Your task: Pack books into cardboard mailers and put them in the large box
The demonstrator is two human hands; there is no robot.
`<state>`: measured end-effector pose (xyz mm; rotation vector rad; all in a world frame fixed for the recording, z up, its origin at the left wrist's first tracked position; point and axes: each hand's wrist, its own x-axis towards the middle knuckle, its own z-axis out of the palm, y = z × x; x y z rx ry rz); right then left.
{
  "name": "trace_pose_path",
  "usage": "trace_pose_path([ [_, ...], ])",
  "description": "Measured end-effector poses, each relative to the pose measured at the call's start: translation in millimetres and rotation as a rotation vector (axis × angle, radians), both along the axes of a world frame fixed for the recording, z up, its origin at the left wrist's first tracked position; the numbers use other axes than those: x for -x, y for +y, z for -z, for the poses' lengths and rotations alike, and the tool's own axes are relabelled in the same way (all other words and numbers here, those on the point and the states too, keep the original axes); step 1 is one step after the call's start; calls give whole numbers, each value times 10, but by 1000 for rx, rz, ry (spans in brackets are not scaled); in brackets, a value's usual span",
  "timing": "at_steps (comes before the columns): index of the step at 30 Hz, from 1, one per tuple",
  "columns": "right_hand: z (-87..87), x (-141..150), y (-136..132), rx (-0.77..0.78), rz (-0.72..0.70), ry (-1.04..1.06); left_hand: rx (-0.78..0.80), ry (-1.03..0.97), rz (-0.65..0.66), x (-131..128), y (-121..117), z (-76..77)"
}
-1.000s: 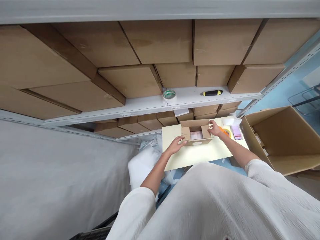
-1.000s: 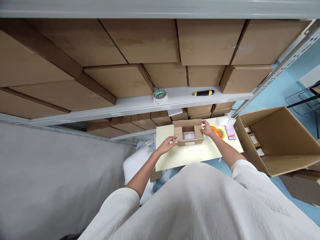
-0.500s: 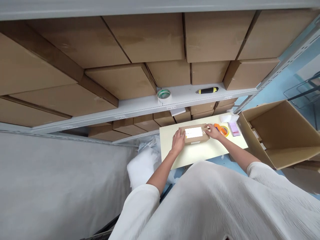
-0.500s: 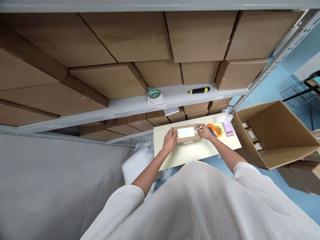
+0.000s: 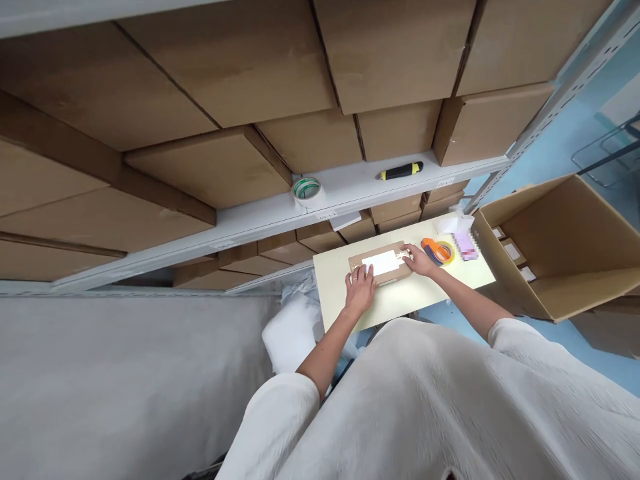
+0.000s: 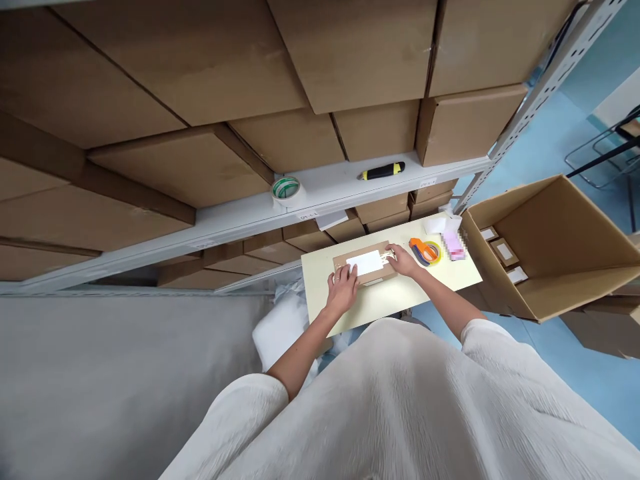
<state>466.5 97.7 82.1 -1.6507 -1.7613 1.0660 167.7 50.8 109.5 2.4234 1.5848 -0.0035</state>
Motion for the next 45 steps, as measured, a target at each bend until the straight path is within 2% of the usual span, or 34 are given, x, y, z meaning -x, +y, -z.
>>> trace_pose_path([
  [3,96,-137,-106,-12,6,-44,-3,18,10,2,10,-43],
  [7,283,-483,-244,14,221,-317,14,29,0,-14,45,-66],
  [10,403,-764,-289,104,308,-504,30,33,-31,-57,59,-63],
  [13,484,-940,-279,224,288,-571,37,36,-54,-97,56,-46],
  [17,579,-997,-230,302,260,-567,39,53,-61,-119,45,-32],
  [21,664,-972,-197,253,236,-552,42,61,-70,-129,48,-46],
  [28,654,-947,-124,326,263,-506,41,54,-81,-137,52,-45],
  [33,529,-1032,-81,301,260,-537,30,45,-85,-131,50,-20],
  [37,285,-1178,-54,336,247,-490,28,27,-83,-132,52,-18],
  [41,-120,-1298,46,339,184,-318,24,-7,-81,-128,57,-4],
  [45,-647,-1237,217,341,28,-103,22,-38,-82,-115,67,21],
])
